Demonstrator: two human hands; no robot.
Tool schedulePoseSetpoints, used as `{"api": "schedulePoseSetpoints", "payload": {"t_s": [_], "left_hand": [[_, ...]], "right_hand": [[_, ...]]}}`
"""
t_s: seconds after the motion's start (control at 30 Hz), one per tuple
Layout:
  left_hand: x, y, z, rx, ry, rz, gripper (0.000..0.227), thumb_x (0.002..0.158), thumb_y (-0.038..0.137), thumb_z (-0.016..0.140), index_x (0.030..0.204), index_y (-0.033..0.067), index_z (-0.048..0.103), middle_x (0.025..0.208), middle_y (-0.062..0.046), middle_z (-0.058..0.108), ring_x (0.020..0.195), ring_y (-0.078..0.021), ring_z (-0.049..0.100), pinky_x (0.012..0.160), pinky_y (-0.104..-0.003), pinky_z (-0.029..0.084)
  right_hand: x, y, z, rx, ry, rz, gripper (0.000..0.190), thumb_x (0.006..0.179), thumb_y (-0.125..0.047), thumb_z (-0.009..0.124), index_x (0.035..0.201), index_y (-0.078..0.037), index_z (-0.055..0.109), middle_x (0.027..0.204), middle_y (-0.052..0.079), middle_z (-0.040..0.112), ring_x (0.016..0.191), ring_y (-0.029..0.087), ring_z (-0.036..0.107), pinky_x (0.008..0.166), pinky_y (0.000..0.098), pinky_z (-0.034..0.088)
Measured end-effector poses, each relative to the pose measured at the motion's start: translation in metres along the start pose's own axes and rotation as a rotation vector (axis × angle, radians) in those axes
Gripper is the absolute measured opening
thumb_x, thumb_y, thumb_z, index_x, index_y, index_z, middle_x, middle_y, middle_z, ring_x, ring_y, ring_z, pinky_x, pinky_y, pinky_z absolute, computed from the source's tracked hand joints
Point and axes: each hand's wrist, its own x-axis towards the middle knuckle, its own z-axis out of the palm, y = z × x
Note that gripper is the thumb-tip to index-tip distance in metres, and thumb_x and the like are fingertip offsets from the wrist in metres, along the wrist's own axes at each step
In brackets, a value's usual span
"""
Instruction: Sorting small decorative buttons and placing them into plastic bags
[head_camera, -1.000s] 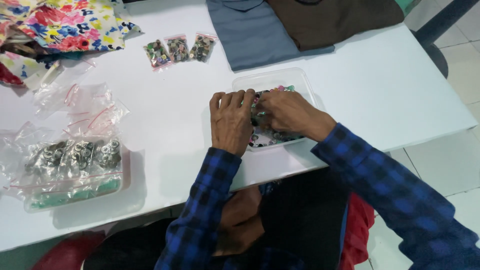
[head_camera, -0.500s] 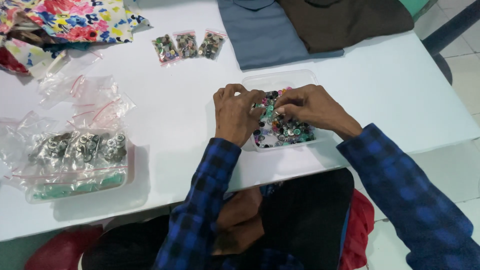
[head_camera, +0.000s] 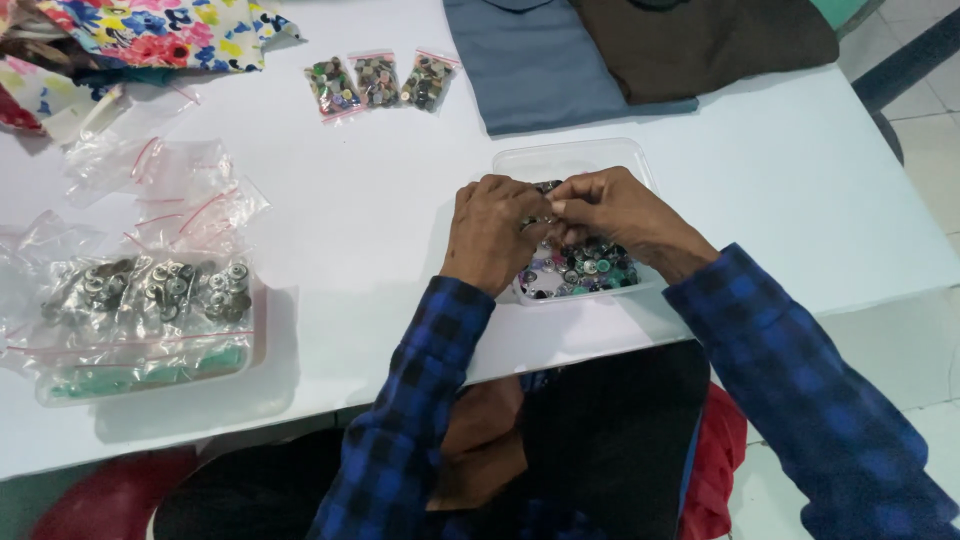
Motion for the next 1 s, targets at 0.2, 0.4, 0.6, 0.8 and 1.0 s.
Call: {"api": "schedulePoseSetpoints", "payload": {"t_s": [0.2,0.4,0.6,0.8,1.0], "left_hand": [[-0.004,0.013,-0.013,-0.085,0.051,-0.016,0.008,0.091,0.012,0.076,0.097,0.0088,0.073,0.096,-0.014,0.072,0.108,-0.0334,0.064,0.104,-0.051,0.040],[-0.010,0.002,0.004,0.102,0.266,0.089,0.007,0.102,0.016,0.062,0.102,0.0192,0.068,0.091,0.001,0.071,0.101,-0.0189,0.070,0.088,-0.035,0.055],[-0.015,0.010,-0.002,0.296,0.456,0.188,0.016,0.099,0.009,0.062,0.114,0.0145,0.067,0.106,-0.003,0.068,0.091,-0.0190,0.073,0.083,-0.031,0.059],[-0.015,0.012,-0.011,0.249,0.374,0.189,0.013,0.097,0.007,0.063,0.108,0.0136,0.065,0.103,-0.004,0.068,0.089,-0.0215,0.074,0.087,-0.034,0.056],[-0.014,0.010,-0.007,0.272,0.347,0.155,0.010,0.096,0.011,0.066,0.103,0.0178,0.065,0.099,0.000,0.070,0.088,-0.0180,0.073,0.088,-0.034,0.053]], "right_hand": [[0.005,0.007,-0.008,0.037,-0.021,-0.027,0.021,0.094,-0.011,0.070,0.107,0.005,0.073,0.090,0.017,0.075,0.080,0.021,0.076,0.069,0.0299,0.066],[0.006,0.008,-0.006,-0.367,0.192,-0.267,0.019,0.100,-0.003,0.062,0.114,0.001,0.073,0.097,0.022,0.074,0.083,0.023,0.076,0.065,0.0309,0.064],[0.009,0.000,0.016,-1.013,0.012,-0.476,0.038,0.081,0.009,0.066,0.114,-0.006,0.077,0.120,0.016,0.072,0.108,0.039,0.070,0.090,0.0505,0.059],[0.023,0.030,0.004,-1.220,-0.001,-0.440,0.030,0.087,-0.006,0.066,0.114,-0.014,0.077,0.114,0.010,0.071,0.099,0.035,0.069,0.071,0.0521,0.063],[0.017,0.018,0.002,-0.836,0.062,-0.374,0.016,0.099,-0.015,0.067,0.108,-0.007,0.079,0.097,0.019,0.076,0.091,0.040,0.073,0.070,0.0484,0.061]]}}
